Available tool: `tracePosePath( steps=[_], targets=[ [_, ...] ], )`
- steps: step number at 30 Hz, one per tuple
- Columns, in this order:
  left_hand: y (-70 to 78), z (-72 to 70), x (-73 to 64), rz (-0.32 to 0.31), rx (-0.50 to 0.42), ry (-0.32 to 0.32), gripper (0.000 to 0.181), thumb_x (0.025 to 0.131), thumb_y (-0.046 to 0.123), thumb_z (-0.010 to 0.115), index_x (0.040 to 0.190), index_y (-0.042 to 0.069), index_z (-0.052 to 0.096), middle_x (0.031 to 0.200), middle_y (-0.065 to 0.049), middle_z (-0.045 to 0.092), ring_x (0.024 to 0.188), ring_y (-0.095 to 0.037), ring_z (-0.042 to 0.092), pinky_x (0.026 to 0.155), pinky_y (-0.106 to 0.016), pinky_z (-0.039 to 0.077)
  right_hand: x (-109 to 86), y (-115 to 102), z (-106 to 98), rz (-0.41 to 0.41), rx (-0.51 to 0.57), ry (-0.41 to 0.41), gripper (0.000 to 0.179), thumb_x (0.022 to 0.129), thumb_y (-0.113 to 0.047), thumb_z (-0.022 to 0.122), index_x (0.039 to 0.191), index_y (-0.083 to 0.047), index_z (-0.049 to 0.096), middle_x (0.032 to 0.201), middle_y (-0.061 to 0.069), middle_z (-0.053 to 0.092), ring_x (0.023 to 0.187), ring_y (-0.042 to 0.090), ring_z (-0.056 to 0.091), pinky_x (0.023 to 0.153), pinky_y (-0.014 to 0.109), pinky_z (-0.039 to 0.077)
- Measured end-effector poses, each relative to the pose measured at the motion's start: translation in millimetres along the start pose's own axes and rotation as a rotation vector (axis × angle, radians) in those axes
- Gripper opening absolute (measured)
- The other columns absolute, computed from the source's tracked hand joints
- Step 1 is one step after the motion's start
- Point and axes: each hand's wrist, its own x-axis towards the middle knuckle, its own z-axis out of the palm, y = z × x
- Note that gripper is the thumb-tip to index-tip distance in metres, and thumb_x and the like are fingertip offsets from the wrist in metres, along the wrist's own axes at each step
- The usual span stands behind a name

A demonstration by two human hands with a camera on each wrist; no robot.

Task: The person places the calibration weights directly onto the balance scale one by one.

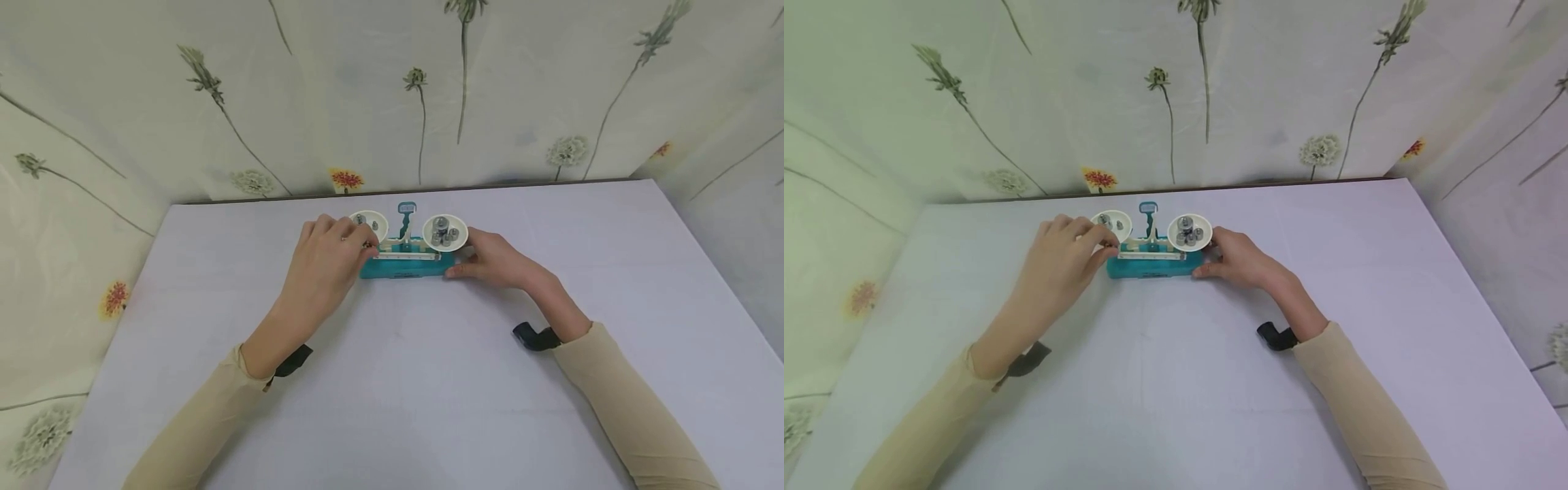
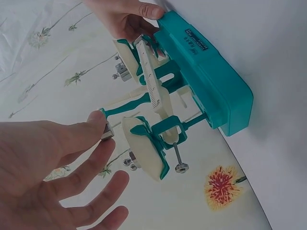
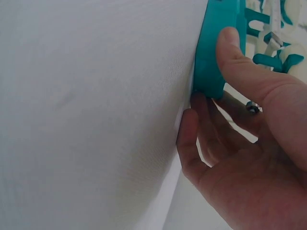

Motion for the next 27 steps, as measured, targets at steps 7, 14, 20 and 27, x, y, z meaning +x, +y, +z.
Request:
tracePosePath(
  steps=[7, 14, 20, 27],
  targets=[
    [-1.5, 2.8, 4.7, -0.009, 0.019, 0.014, 0.013, 0.1, 0.028, 0.078, 0.109, 0.019, 0.079, 0.107, -0.004, 0.079, 0.103, -0.032, 0.067, 0.091, -0.047, 0.054, -0.2, 0, 1, 0.003, -0.018, 0.003, 0.074, 0.092, -0.021, 0.087, 0.154, -0.004, 0.05, 0.149, 0.018, 0.064, 0.142, 0.039, 0.06, 0.11, 0.057, 0.056],
    [-2.9, 4.1, 10.3, -0.01, -0.005, 0.012, 0.012, 0.102, 0.025, 0.075, 0.11, 0.017, 0.079, 0.108, -0.006, 0.078, 0.105, -0.032, 0.066, 0.092, -0.048, 0.054, -0.4, 1, 1, 0.0, -0.033, 0.009, 0.073, 0.092, -0.021, 0.087, 0.153, -0.004, 0.05, 0.148, 0.018, 0.064, 0.141, 0.039, 0.06, 0.111, 0.058, 0.055],
    [-1.1, 5.9, 15.2, 0.0, 0.004, 0.008, 0.015, 0.103, 0.028, 0.072, 0.11, 0.017, 0.079, 0.112, -0.006, 0.08, 0.11, -0.032, 0.066, 0.094, -0.048, 0.053, -1.2, 1, 0, -0.011, -0.031, 0.008, 0.074, 0.093, -0.024, 0.087, 0.154, -0.005, 0.05, 0.149, 0.018, 0.064, 0.141, 0.039, 0.06, 0.11, 0.058, 0.054],
    [1.6, 8.6, 20.3, -0.014, 0.025, -0.009, 0.016, 0.103, 0.026, 0.072, 0.113, 0.016, 0.079, 0.114, -0.005, 0.082, 0.115, -0.032, 0.065, 0.098, -0.048, 0.053, -1.2, 0, -1, -0.011, -0.02, 0.004, 0.074, 0.092, -0.022, 0.087, 0.154, -0.004, 0.051, 0.148, 0.018, 0.065, 0.141, 0.039, 0.061, 0.111, 0.058, 0.054]
  ],
)
